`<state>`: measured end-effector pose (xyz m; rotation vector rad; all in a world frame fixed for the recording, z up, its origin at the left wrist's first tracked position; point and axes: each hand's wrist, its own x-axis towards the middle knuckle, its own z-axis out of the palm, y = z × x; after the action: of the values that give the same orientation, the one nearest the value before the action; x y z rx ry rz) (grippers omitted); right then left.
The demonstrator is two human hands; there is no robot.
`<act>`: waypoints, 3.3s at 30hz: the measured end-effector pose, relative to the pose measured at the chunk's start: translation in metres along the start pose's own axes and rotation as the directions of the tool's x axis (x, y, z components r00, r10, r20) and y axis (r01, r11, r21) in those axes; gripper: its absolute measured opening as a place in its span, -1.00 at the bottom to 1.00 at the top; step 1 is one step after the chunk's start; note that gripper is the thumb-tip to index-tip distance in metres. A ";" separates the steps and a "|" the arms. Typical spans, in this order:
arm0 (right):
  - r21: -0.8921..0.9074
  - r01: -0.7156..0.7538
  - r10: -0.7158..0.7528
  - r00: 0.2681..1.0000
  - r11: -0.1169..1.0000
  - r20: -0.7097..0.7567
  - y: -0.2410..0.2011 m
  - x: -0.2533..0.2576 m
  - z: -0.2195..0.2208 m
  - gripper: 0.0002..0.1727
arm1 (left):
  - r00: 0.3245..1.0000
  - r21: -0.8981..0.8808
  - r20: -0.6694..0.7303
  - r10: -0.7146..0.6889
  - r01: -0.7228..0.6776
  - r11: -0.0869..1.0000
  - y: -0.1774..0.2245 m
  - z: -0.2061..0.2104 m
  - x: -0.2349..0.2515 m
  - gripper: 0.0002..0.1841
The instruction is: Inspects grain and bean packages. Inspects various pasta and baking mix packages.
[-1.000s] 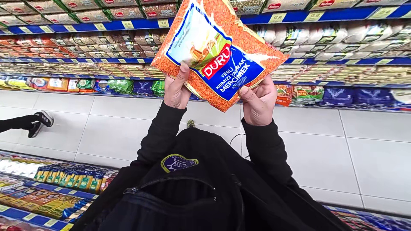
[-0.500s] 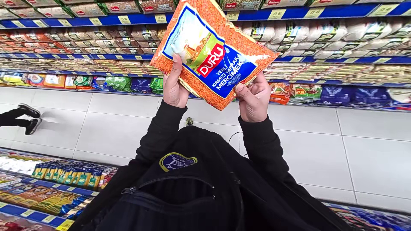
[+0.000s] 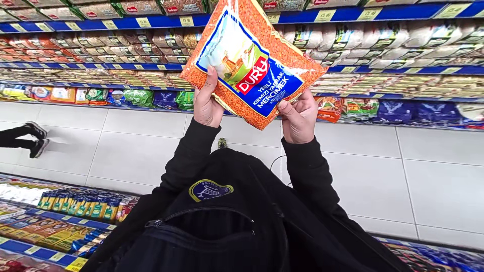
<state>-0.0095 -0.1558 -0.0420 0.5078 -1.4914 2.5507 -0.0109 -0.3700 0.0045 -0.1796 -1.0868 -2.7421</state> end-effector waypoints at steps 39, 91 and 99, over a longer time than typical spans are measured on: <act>-0.007 -0.080 0.080 0.996 0.997 -0.037 0.002 0.009 -0.028 -0.41 | 0.994 0.030 -0.061 -0.089 0.091 0.995 -0.030 0.000 0.014 -0.52; 0.093 -0.880 0.787 0.363 0.465 -0.500 0.208 0.001 -0.172 -0.33 | 0.532 -0.283 -0.658 -0.533 0.481 0.830 -0.307 -0.297 0.177 -0.37; 0.227 -0.904 0.770 0.153 0.362 -0.619 0.222 -0.044 -0.188 -0.43 | 0.493 -0.325 -0.682 -0.540 0.458 0.828 -0.376 -0.343 0.238 -0.37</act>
<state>-0.0729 -0.1017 -0.3244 -1.6453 -1.9582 2.5513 -0.3394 -0.3680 -0.4512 1.3846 -0.8019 -2.7942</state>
